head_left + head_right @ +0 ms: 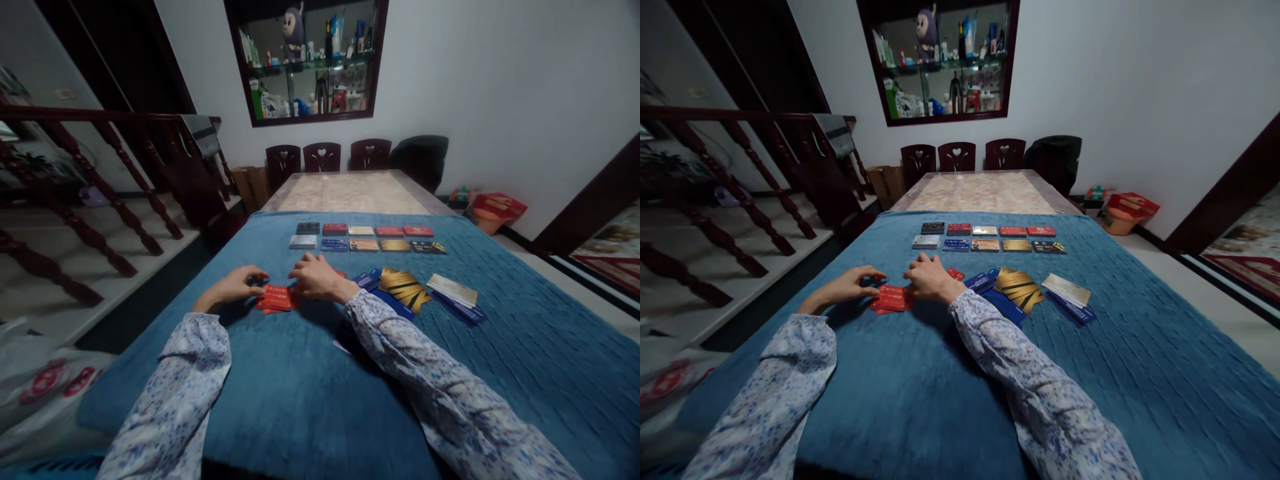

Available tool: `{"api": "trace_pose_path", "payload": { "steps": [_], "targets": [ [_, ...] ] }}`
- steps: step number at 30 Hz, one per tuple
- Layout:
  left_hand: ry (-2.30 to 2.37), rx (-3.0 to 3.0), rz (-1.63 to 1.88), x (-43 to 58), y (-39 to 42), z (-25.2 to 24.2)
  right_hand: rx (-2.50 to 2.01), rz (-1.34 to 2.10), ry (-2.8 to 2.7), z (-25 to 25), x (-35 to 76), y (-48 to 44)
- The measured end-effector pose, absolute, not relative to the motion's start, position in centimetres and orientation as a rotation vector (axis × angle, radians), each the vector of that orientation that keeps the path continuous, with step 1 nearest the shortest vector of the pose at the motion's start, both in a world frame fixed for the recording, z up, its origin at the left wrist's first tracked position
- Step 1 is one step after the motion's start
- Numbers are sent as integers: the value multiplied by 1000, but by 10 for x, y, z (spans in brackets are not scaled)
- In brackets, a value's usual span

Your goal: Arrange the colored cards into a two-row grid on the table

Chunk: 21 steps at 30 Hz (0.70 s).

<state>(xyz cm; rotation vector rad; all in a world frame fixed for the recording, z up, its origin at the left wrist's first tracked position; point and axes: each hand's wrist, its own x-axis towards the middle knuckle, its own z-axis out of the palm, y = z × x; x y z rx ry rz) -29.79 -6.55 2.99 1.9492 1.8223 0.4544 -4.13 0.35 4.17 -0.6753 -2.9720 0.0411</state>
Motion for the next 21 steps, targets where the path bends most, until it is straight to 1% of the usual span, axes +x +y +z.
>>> {"api": "trace_pose_path", "payload": {
  "steps": [8, 14, 21],
  "targets": [
    [1811, 2001, 320, -295, -71, 29, -611, 30, -3034, 28, -47, -7],
    [1809, 2075, 248, -287, -71, 29, -619, 61, -3055, 28, -47, -7],
    [1735, 2172, 309, -285, -67, 26, -630, 64, -3043, 28, -46, -4]
  ]
}}
